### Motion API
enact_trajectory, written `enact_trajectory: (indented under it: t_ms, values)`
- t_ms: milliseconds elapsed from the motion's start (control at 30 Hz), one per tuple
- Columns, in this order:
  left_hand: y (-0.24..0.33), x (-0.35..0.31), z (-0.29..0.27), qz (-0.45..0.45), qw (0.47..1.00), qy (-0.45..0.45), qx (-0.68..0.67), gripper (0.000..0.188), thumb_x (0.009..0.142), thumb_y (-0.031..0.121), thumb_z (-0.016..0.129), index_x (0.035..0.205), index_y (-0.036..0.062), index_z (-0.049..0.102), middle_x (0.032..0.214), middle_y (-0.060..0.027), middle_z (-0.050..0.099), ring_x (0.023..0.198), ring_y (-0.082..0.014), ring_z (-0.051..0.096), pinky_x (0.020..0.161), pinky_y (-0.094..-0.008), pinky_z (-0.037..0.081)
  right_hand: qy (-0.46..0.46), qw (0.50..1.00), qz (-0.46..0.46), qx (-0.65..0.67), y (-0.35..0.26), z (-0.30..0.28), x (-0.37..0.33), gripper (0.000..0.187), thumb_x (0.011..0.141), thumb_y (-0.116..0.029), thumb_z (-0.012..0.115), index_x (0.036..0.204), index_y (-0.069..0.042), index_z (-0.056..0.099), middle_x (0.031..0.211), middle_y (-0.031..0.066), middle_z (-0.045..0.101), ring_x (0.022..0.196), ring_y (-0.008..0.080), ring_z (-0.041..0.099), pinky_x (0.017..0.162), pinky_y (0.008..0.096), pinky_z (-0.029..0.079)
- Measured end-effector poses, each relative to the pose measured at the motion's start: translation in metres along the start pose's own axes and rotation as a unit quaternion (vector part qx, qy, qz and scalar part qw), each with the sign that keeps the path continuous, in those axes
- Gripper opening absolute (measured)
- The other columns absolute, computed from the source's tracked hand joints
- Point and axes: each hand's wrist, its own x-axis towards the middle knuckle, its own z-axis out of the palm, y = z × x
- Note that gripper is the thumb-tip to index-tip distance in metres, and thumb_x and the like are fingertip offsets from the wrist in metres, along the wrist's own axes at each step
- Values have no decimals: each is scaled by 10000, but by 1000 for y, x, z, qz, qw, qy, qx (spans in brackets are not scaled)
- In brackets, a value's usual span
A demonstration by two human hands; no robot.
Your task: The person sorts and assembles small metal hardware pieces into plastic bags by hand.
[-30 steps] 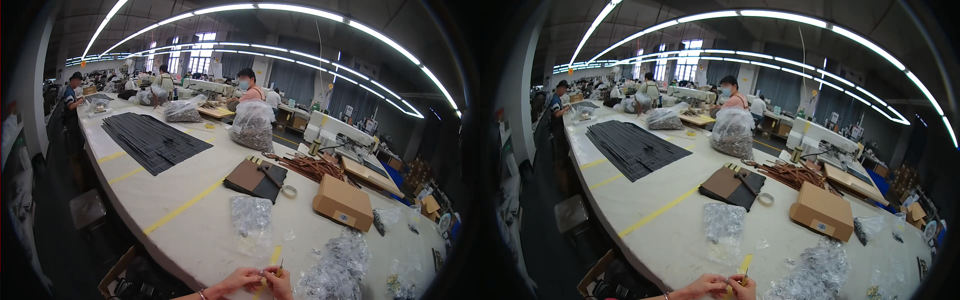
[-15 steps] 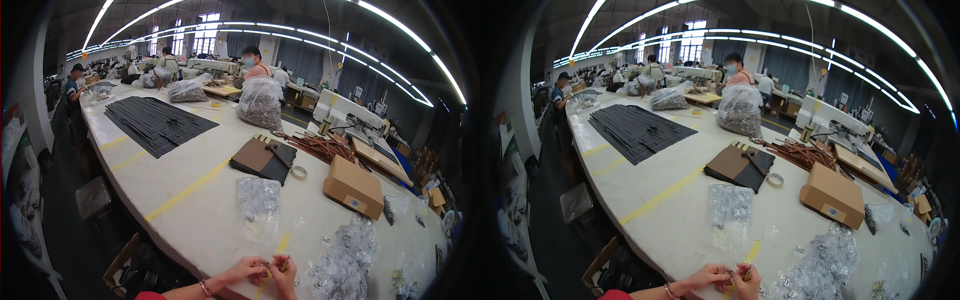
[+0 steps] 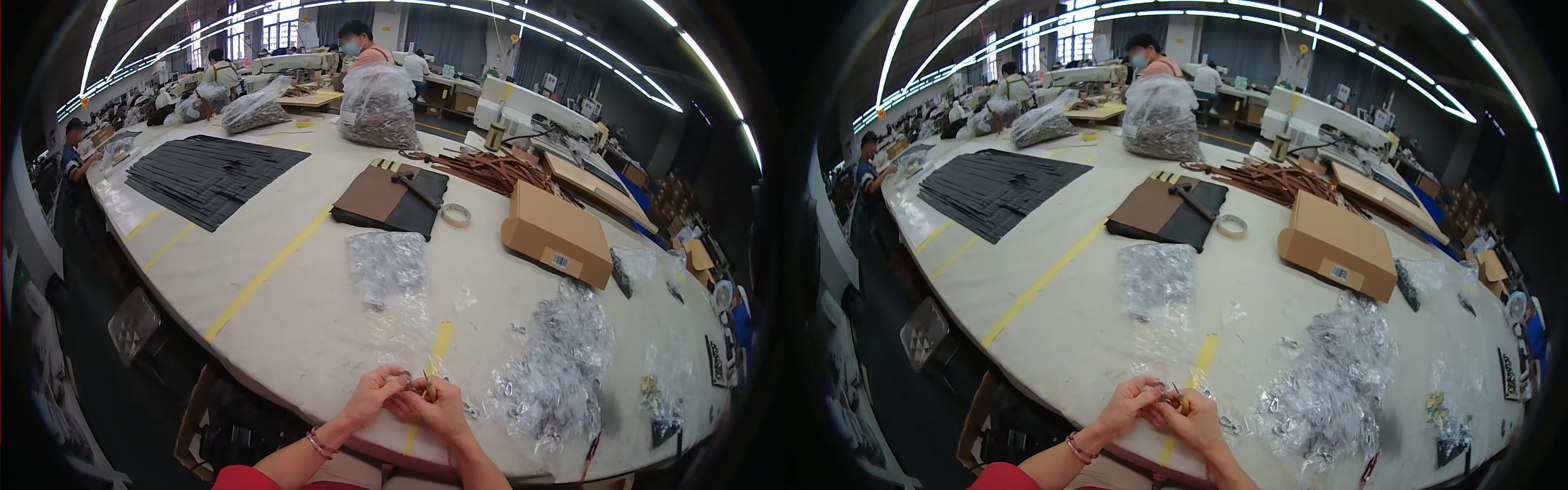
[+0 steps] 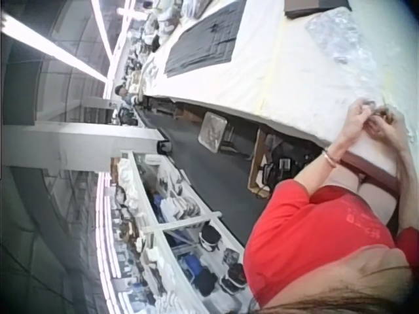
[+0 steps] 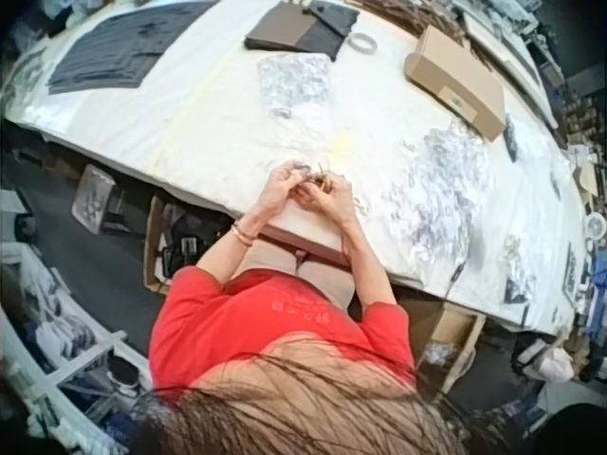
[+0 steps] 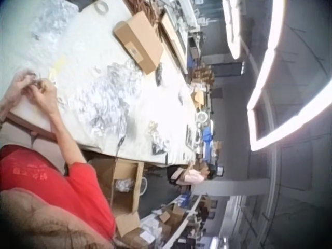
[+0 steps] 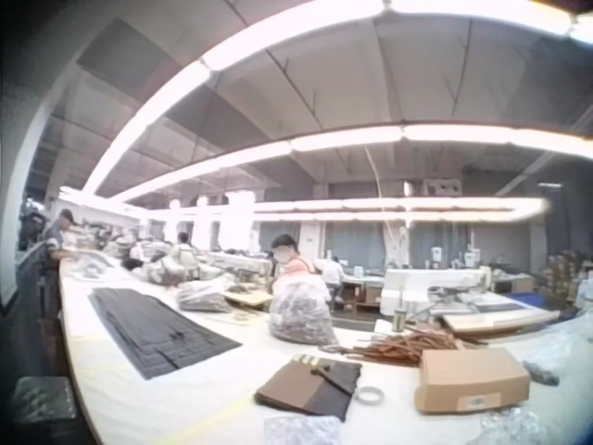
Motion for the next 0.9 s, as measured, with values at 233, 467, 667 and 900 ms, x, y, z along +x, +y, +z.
enact_trajectory:
  t_ms: [233, 467, 667, 900]
  values:
    - [-9, 1, 1, 119, 974, 45, 188, 223, 863, 135, 480, 1003, -28, 542, 734, -48, 570, 609, -88, 550, 532, -209, 474, 48, 995, 12, 92, 3, 1, 1, 128, 734, -64, 632, 830, 10, 591, 680, 6, 577, 601, 25, 484, 526, 168, 390]
    - [-3, 1, 8, 30, 991, 56, 113, 158, 846, 66, 480, 945, -29, 558, 775, -61, 579, 642, -98, 557, 551, -219, 485, 56, 997, -24, -38, 0, 2, 4, 133, 736, -71, 625, 832, -5, 561, 655, 15, 568, 619, 28, 499, 532, 181, 404]
    - [-12, 8, -6, 221, 944, 164, 185, 136, 832, 59, 506, 945, -9, 540, 824, -72, 596, 674, -104, 563, 630, -228, 473, 66, 971, -99, -209, -7, -8, 3, 195, 671, -158, 623, 830, -55, 573, 783, 92, 584, 677, 248, 583, 594, 322, 462]
    - [3, 2, 2, 164, 968, 192, -6, 73, 831, 51, 490, 858, -14, 510, 742, -88, 576, 729, -179, 590, 698, -323, 501, 63, 929, -29, -362, -18, -10, -2, 256, 664, -243, 635, 856, -88, 569, 826, 76, 551, 728, 261, 573, 632, 371, 458]
